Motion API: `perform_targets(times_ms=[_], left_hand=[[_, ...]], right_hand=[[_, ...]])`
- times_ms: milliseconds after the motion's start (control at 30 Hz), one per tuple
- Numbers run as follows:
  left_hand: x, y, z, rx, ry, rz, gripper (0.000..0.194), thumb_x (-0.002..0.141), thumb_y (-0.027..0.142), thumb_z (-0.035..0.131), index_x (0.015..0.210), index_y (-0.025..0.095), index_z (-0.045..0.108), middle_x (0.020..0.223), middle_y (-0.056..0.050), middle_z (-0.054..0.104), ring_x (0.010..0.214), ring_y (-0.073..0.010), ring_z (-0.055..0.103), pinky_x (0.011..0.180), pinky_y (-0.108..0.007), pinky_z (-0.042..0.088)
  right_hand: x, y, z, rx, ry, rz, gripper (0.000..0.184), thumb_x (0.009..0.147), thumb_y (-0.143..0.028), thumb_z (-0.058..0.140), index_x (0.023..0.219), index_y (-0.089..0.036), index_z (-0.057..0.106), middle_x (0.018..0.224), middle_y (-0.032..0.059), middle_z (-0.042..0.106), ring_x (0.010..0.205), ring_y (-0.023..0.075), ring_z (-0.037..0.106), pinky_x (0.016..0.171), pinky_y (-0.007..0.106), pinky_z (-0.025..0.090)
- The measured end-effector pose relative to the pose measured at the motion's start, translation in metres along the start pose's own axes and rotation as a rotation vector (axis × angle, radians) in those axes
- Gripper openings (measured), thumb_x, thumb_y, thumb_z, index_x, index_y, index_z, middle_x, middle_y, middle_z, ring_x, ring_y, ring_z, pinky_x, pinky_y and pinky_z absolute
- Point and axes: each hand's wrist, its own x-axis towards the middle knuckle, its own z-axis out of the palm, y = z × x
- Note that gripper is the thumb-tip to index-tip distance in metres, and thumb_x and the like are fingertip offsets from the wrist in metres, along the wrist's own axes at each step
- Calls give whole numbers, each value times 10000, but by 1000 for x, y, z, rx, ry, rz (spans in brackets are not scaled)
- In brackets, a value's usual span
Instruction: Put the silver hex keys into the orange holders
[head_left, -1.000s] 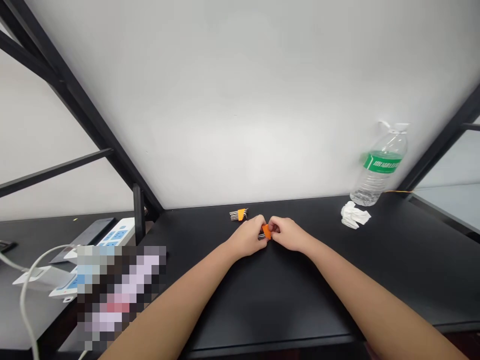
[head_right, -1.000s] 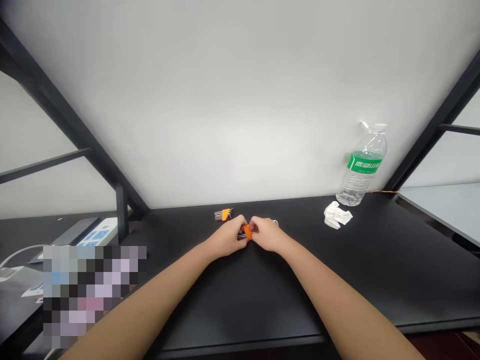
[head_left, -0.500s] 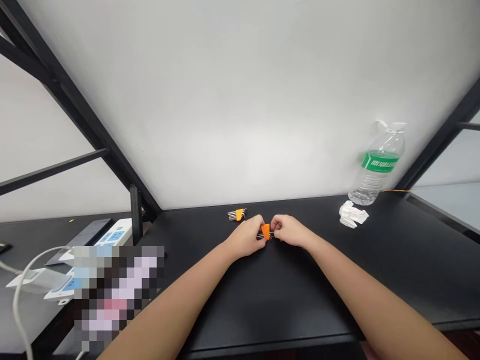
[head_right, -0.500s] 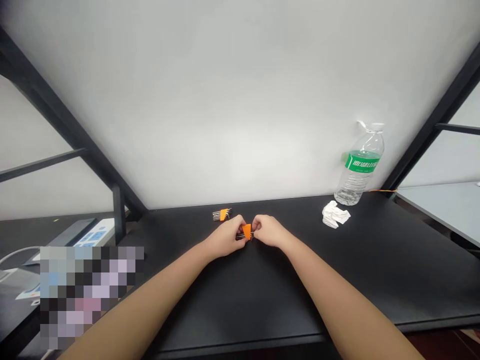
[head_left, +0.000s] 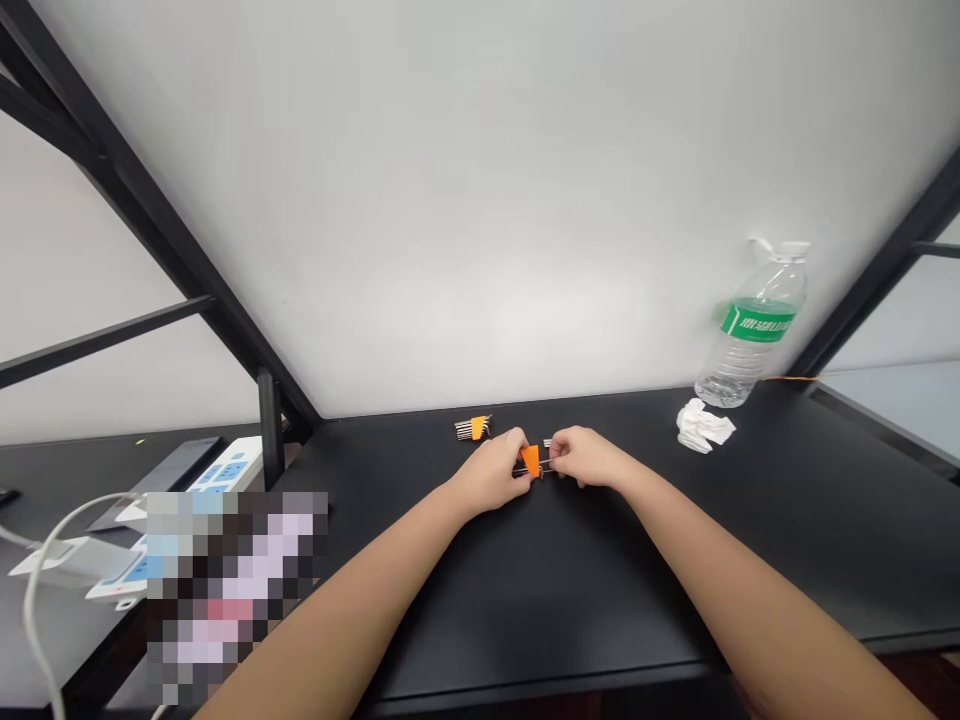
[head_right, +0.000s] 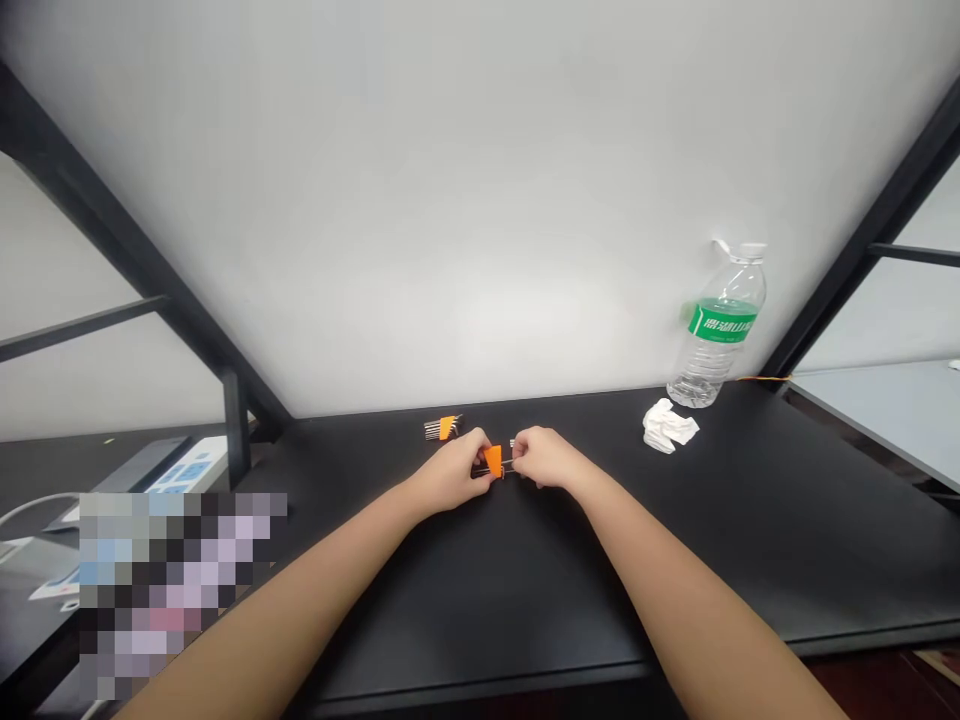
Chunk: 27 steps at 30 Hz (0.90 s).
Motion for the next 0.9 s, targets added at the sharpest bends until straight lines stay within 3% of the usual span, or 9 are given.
perform_targets(times_ms=[200, 400, 500, 633, 767, 900], left_hand=[[-1, 0, 2, 43, 20, 41, 185, 796, 225, 643, 935, 225, 522, 933, -29, 647, 845, -213, 631, 684, -307, 459], [-1, -3, 0, 62, 36, 16, 193, 767, 207, 648, 927, 222, 542, 915, -34, 662, 865, -226, 635, 699, -319, 466], [0, -5, -1, 75, 46, -30, 210, 741, 237, 665, 921, 217, 560, 909, -37, 662, 867, -231, 630, 702, -324, 471], [0, -6, 0, 84, 51, -62, 237, 735, 278, 668, 949, 214, 588, 933, -44, 661, 857, -228, 629, 690, -324, 476], [0, -5, 1, 91, 55, -62, 265, 724, 286, 678, 969, 215, 606, 952, -49, 661, 863, -232, 627, 703, -329, 483], [0, -4, 0, 103, 54, -69, 227, 731, 282, 668, 939, 214, 609, 942, -51, 663, 842, -229, 629, 687, -328, 478]], right_hand=[[-2, 2, -8, -68, 84, -43, 50, 726, -148, 639, 737, -190, 664, 755, 17, 698, 599, 131, 613, 518, 222, 403], [0, 6, -3, 116, 24, -26, 218, 792, -178, 669, 1010, -193, 656, 757, 21, 711, 536, 132, 649, 516, 214, 462], [3, 8, -3, 233, -3, 2, 66, 842, -208, 620, 892, -165, 627, 782, 54, 716, 583, 151, 687, 519, 212, 493], [3, 9, -5, 291, -12, 2, 39, 815, -157, 570, 843, -172, 594, 782, 45, 703, 627, 159, 704, 512, 202, 483], [0, 8, -7, 198, 0, -49, 100, 731, -113, 591, 802, -183, 591, 726, -4, 670, 574, 119, 658, 483, 178, 391], [-2, 10, -12, 63, 24, -57, 73, 713, -146, 601, 750, -188, 647, 684, -7, 666, 600, 126, 642, 533, 200, 399]])
